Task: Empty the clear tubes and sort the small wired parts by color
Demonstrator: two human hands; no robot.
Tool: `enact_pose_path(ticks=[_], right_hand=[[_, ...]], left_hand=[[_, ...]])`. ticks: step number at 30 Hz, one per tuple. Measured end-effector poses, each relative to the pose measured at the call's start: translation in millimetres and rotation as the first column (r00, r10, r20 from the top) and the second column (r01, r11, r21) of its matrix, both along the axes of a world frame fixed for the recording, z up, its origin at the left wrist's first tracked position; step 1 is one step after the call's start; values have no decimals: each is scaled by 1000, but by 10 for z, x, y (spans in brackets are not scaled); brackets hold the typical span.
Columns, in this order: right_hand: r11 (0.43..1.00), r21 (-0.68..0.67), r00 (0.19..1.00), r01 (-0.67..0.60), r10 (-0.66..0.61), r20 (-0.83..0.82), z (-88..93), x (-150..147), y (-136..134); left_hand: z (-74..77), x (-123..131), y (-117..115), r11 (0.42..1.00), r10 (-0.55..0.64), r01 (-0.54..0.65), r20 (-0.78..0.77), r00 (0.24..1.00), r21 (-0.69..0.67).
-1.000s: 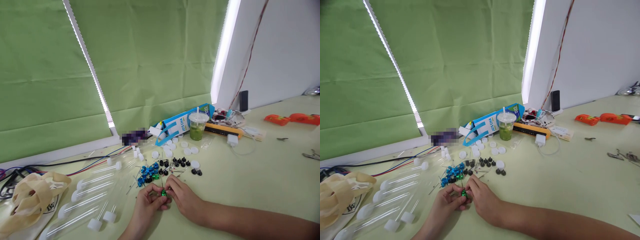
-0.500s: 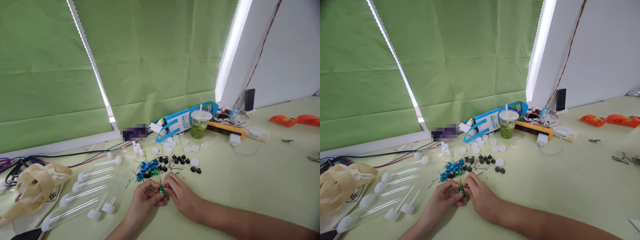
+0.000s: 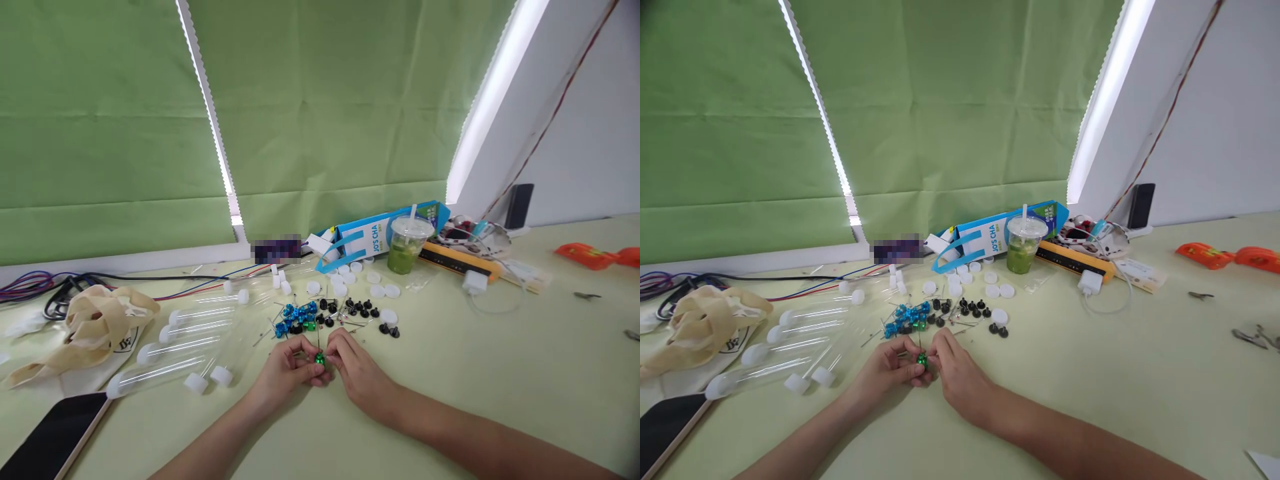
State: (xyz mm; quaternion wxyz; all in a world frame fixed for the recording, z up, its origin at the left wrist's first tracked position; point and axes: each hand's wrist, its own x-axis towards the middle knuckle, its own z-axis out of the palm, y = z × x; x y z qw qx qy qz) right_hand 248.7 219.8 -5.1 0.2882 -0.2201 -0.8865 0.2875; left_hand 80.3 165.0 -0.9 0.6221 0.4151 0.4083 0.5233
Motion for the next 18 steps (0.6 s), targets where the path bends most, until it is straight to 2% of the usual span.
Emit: enact_pose_path(ticks=[8, 18], right_hand=[[999, 6, 999, -33, 33, 14, 83, 17, 20], [998, 70, 1000, -11, 9, 28, 51, 4, 35]], left_hand=[[-40, -35, 9, 999, -33, 33, 59, 998, 10], [-28, -41, -6, 999, -43, 44, -8, 999, 19]])
